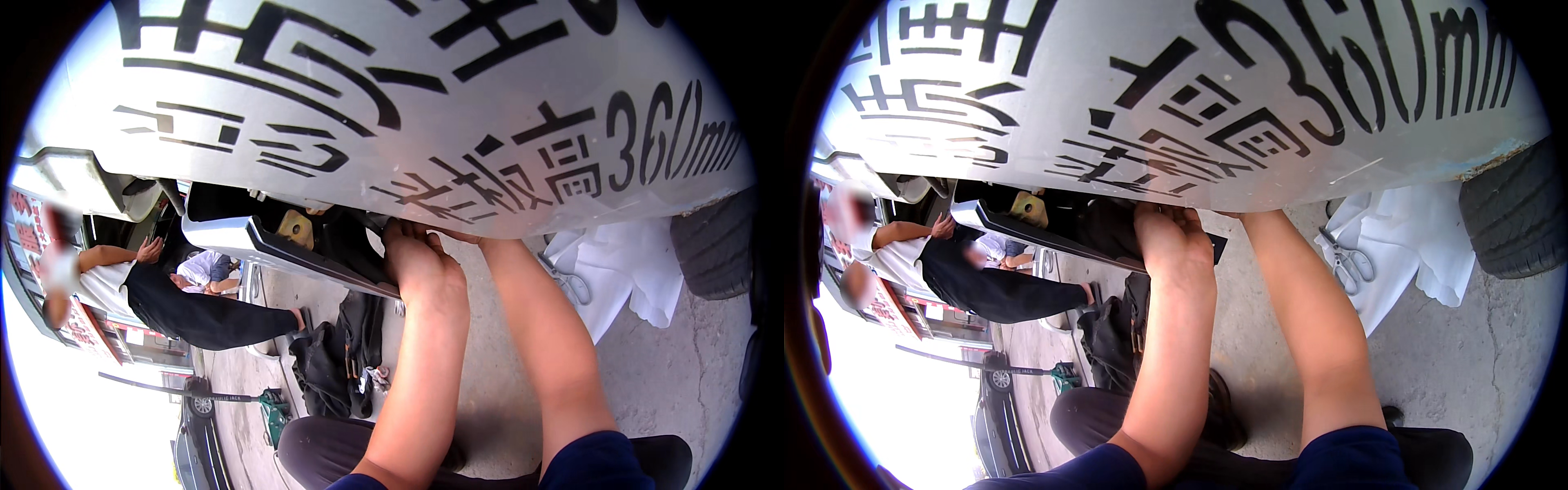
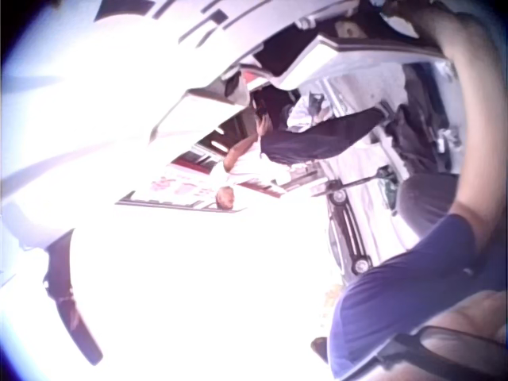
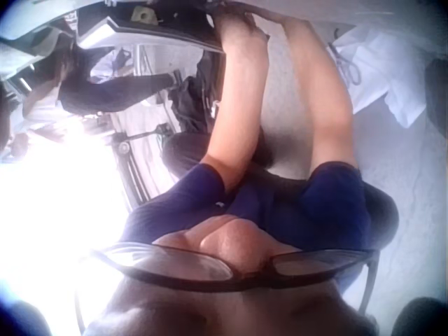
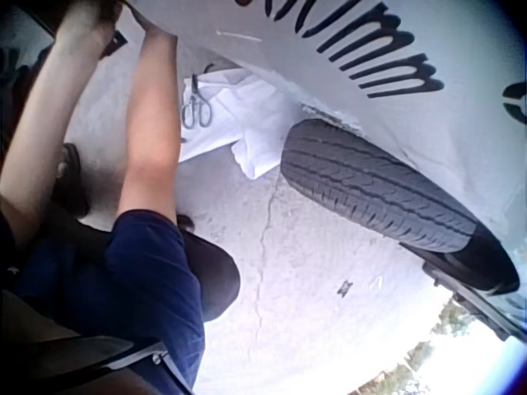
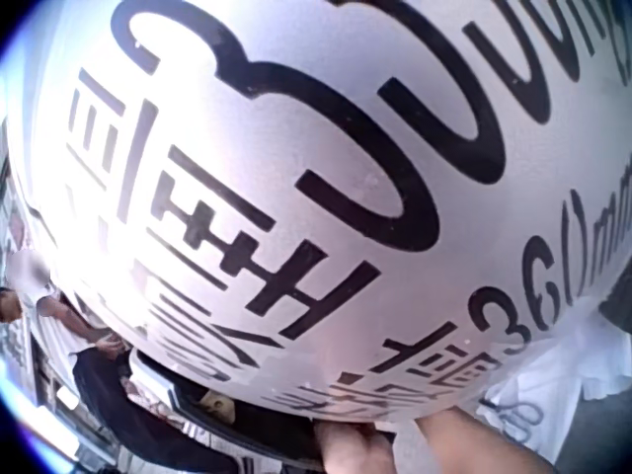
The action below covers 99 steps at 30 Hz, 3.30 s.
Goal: The person retrieves a pair of shears from a toolbox and uses them to cut a zip tie securing a bumper cover on a silver truck. The person then removes the cover and places it on the ground.
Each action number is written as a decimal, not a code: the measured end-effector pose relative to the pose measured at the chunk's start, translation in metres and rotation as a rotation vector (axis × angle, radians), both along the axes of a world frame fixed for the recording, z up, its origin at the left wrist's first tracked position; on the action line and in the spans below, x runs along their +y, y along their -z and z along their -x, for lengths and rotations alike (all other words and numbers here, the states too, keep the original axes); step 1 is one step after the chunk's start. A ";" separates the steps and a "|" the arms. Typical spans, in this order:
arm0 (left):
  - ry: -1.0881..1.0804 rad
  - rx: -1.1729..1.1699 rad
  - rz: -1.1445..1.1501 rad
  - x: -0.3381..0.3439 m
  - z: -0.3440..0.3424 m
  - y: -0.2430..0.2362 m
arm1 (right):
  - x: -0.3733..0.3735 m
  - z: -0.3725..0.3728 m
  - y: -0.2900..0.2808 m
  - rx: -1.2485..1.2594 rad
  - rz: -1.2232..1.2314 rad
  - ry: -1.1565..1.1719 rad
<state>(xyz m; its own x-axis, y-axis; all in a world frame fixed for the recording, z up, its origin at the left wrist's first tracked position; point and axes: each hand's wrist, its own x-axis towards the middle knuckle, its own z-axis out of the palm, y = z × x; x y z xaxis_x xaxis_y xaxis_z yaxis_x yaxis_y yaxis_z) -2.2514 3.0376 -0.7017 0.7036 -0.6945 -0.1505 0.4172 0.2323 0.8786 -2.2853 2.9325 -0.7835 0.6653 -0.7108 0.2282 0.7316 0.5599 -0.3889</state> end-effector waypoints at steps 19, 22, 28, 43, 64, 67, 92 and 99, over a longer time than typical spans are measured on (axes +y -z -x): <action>-0.051 -0.108 0.121 -0.024 -0.030 0.036 | 0.013 -0.031 0.006 -0.273 -0.242 -0.070; -0.091 -0.130 0.173 -0.018 0.007 0.013 | 0.011 -0.024 0.009 -0.256 -0.233 -0.037; -0.012 -0.312 0.060 0.002 0.014 -0.002 | 0.006 -0.023 0.004 -0.210 -0.190 -0.008; -0.094 -0.472 0.043 -0.003 0.001 0.019 | 0.003 -0.014 -0.007 0.002 -0.038 0.140; -0.246 -0.549 0.024 -0.007 -0.002 0.023 | 0.002 0.037 -0.004 0.866 0.596 0.900; -0.219 -0.416 0.048 -0.005 0.003 0.022 | 0.003 0.036 -0.004 0.889 0.618 0.930; -0.102 -0.335 0.138 -0.001 0.004 0.010 | 0.015 -0.008 -0.009 0.953 0.745 1.125; -0.121 -0.309 0.124 -0.002 -0.001 0.014 | 0.001 0.013 0.006 0.938 0.553 1.269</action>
